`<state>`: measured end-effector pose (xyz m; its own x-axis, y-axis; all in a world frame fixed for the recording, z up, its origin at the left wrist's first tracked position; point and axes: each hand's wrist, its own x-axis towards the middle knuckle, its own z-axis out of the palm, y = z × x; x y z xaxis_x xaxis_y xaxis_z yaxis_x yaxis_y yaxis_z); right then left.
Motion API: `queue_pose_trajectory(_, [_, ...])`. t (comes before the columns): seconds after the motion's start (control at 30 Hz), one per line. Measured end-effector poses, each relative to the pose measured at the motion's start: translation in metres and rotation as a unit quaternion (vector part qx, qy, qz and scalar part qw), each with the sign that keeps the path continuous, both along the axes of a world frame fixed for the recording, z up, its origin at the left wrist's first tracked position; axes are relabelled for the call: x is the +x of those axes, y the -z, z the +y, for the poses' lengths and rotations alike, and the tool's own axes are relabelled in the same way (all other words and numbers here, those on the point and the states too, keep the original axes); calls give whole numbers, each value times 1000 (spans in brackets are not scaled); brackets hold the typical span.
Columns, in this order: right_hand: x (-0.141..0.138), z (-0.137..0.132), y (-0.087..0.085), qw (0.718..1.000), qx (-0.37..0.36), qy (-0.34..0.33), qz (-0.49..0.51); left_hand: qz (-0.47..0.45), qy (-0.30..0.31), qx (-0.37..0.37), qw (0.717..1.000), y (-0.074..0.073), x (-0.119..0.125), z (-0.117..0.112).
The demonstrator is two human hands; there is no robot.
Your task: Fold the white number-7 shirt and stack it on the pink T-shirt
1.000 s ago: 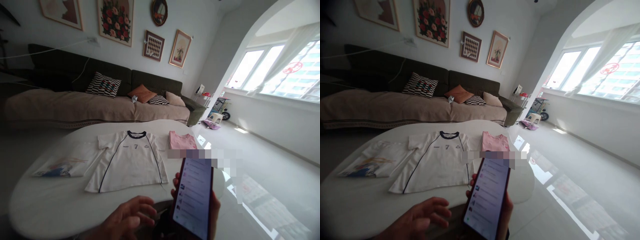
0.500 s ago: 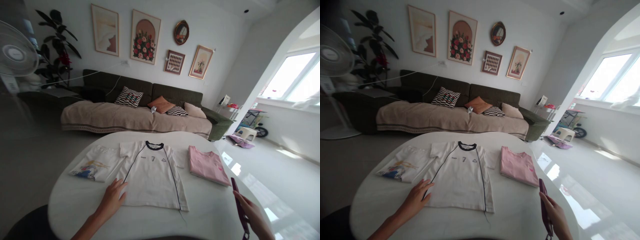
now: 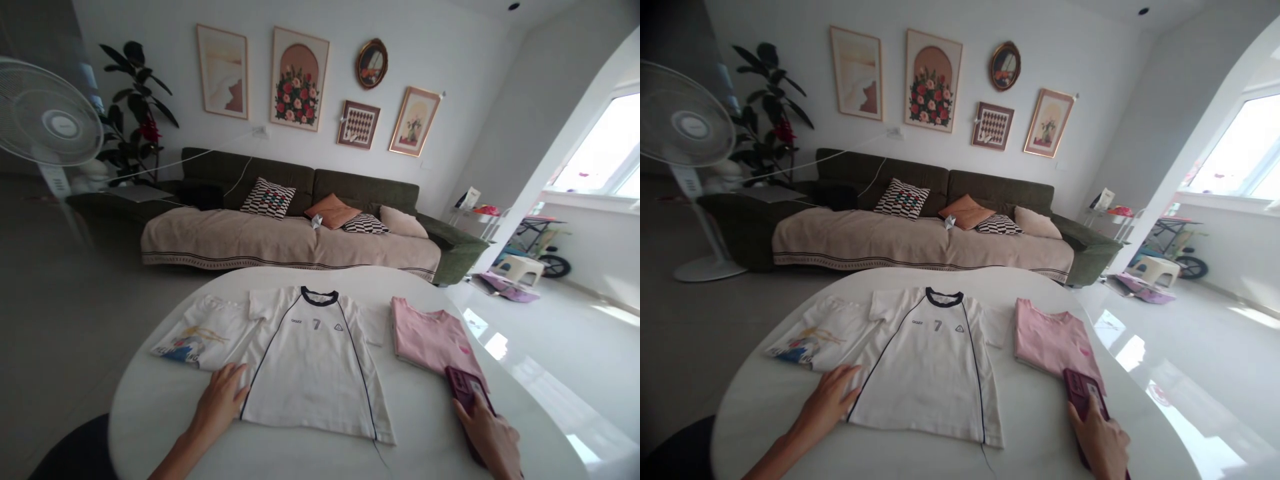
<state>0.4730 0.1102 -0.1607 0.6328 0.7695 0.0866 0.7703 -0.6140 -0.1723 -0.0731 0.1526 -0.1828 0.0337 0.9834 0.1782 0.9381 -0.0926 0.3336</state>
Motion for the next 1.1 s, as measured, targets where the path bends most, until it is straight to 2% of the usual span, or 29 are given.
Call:
queue_pose_trajectory(0.27, [1, -20, 7, 999, -33, -27, 20, -1, -7, -48, 999, -11, 3, -2])
queue_pose_trajectory(0.33, [-2, -26, 5, 999, -39, -27, 12, -4, -17, -62, 998, -15, 5, -2])
queue_pose_trajectory(0.4, [-12, -29, -4, 999, -39, -8, -24, -20, -29, -82, 996, -21, 7, -2])
queue_pose_trajectory(0.47, [-34, -27, -19, 998, -18, -7, -52, -60, -44, -110, 991, -26, 9, -1])
queue_pose_trajectory(0.53, [-68, -20, -32, 998, 15, -59, -15, -115, -66, -135, 982, -31, 10, 1])
queue_pose_trajectory(0.57, [-89, -15, -36, 994, 27, -102, 35, -137, -76, -143, 977, -33, 11, 1])
queue_pose_trajectory(0.63, [-131, -5, -36, 981, 26, -159, 104, -168, -87, -148, 971, -36, 10, 1])
queue_pose_trajectory(0.7, [-167, 3, -30, 973, 20, -172, 149, -190, -82, -147, 967, -37, 7, 0])
queue_pose_trajectory(0.77, [-188, 8, -26, 966, 25, -165, 196, -224, -77, -145, 961, -39, 0, -1])
queue_pose_trajectory(0.83, [-194, 13, -32, 953, 41, -156, 257, -267, -75, -140, 951, -44, -8, -1])
queue_pose_trajectory(0.9, [-189, 18, -51, 928, 73, -158, 330, -320, -71, -130, 936, -53, -14, 0])
queue_pose_trajectory(1.0, [-176, 25, -103, 874, 162, -172, 425, -401, -53, -95, 910, -83, -15, 2])
queue_pose_trajectory(1.07, [-168, 27, -146, 833, 234, -187, 465, -503, -31, -49, 862, -117, -11, 1])
queue_pose_trajectory(1.1, [-164, 25, -168, 813, 268, -195, 479, -572, -16, -18, 820, -137, -8, -1])
